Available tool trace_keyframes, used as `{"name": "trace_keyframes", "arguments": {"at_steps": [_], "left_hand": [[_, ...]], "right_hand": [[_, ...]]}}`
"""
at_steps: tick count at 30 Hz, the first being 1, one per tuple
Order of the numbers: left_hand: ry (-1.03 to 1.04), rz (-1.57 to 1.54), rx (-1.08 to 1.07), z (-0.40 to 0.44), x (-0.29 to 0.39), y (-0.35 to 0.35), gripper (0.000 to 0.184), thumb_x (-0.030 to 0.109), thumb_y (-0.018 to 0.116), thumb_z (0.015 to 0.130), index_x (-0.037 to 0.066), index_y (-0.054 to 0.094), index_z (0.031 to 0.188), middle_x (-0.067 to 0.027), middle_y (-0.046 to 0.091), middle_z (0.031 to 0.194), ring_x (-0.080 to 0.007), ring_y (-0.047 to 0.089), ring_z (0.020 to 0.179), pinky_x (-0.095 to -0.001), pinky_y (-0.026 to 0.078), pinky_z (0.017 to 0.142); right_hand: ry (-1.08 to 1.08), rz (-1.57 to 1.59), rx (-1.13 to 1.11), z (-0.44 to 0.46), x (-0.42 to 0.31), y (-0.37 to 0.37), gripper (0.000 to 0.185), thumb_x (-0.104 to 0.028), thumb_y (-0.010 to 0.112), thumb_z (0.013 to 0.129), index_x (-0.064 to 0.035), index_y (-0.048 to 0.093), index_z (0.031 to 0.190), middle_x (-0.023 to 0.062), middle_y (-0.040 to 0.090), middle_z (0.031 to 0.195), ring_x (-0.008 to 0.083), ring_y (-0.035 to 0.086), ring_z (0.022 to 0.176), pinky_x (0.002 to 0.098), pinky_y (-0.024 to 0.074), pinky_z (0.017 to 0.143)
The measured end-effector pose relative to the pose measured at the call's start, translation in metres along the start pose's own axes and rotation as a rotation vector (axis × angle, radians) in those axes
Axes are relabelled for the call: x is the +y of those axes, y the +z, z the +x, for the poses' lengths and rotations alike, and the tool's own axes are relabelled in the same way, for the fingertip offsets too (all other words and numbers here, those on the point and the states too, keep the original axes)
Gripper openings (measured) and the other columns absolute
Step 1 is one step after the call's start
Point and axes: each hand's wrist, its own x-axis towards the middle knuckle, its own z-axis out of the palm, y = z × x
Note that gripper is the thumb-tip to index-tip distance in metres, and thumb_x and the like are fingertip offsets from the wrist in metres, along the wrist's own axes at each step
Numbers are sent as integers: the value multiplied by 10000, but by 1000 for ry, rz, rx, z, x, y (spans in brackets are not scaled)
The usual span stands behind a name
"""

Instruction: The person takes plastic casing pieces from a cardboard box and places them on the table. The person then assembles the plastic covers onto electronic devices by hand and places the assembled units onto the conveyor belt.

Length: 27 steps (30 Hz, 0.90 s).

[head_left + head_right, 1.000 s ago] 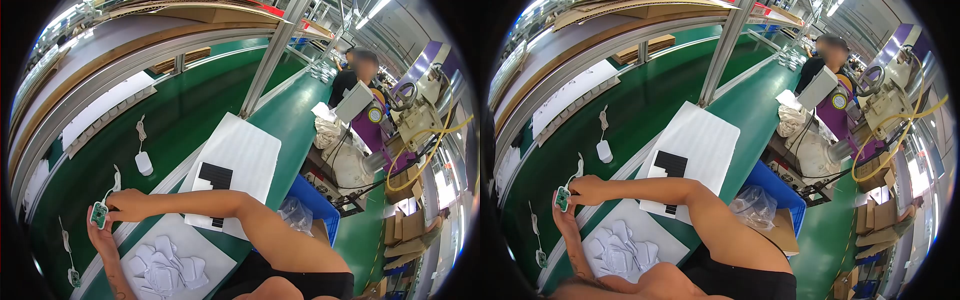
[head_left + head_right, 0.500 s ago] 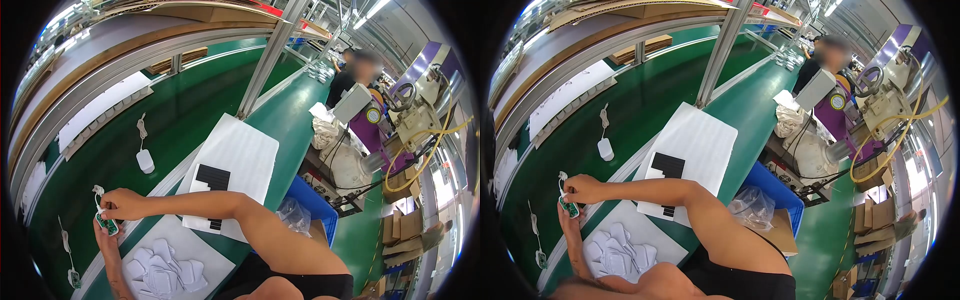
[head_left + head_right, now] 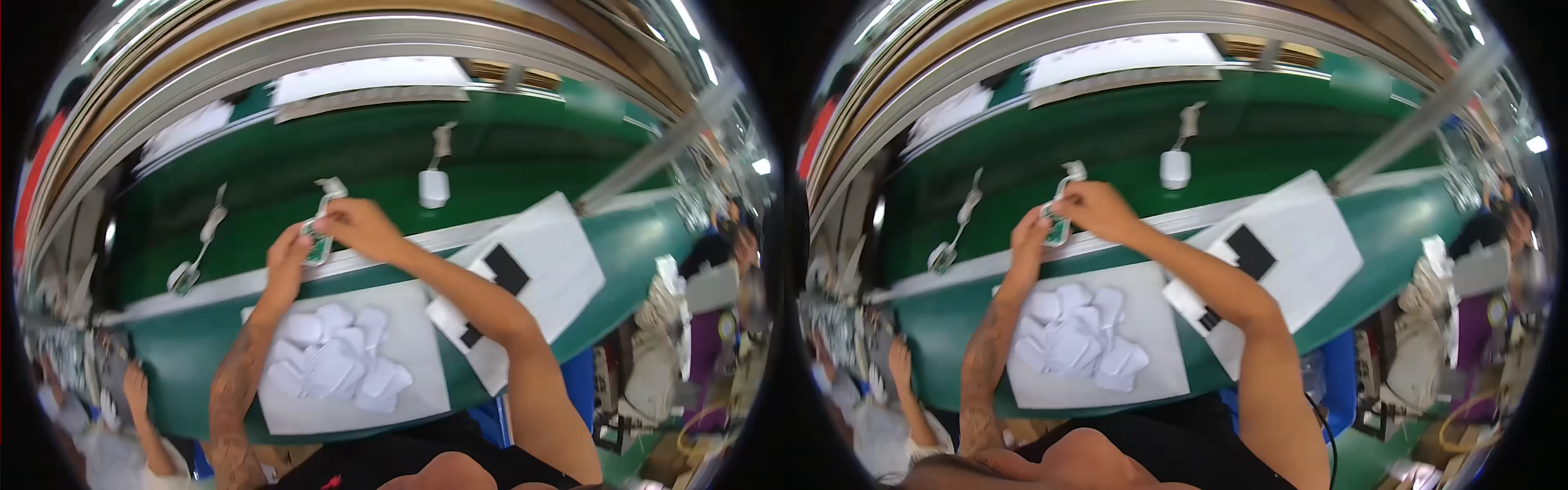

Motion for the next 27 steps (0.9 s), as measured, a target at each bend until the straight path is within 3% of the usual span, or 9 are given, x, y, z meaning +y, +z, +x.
{"name": "trace_keyframes", "arguments": {"at_steps": [3,8,12,15,16,20,27], "left_hand": [[6,-48,-15,6,-1,-3,392,264,610,1071,-17,629,1342,-43,701,1159,-92,632,1031,-247,493,924],[5,-98,-8,2,-8,-3,329,210,581,1083,-18,636,1313,-39,704,1126,-80,622,1014,-246,492,912],[43,-30,-6,1,-7,0,338,239,557,1104,-18,634,1311,-33,700,1109,-79,621,1014,-246,494,907],[40,-28,-5,2,-9,1,351,255,552,1110,-19,630,1316,-39,700,1122,-77,621,1014,-245,493,913],[57,-7,7,2,-8,2,372,280,529,1120,-9,611,1340,-41,693,1112,-80,630,996,-242,513,854],[-8,-34,-115,-3,4,1,432,337,486,1134,15,529,1418,-35,654,1066,-73,622,889,-220,506,688],[-45,25,-179,-7,9,5,455,327,511,1126,54,415,1477,-7,563,1031,-48,519,801,-215,437,653]], "right_hand": [[73,-37,-10,-3,-16,-2,264,-256,742,996,7,720,998,-34,593,701,21,462,622,252,354,548],[109,-37,-1,-2,-14,5,251,-244,742,991,4,717,974,-51,551,663,25,426,600,263,326,534],[108,-161,23,-6,-19,6,260,-256,749,988,1,717,1001,-53,557,676,28,429,593,254,335,543],[132,-47,30,-7,-19,8,257,-250,760,979,0,714,1020,-52,565,690,29,434,598,248,342,548],[113,-67,28,-7,-18,8,303,-271,773,960,19,733,1040,62,710,779,94,563,612,296,441,571],[126,-147,21,-6,-18,6,291,-262,775,959,19,737,1025,43,701,786,91,534,624,286,431,577],[138,-58,26,-1,-13,3,290,-281,770,966,3,712,968,17,646,742,79,508,635,283,418,580]]}}
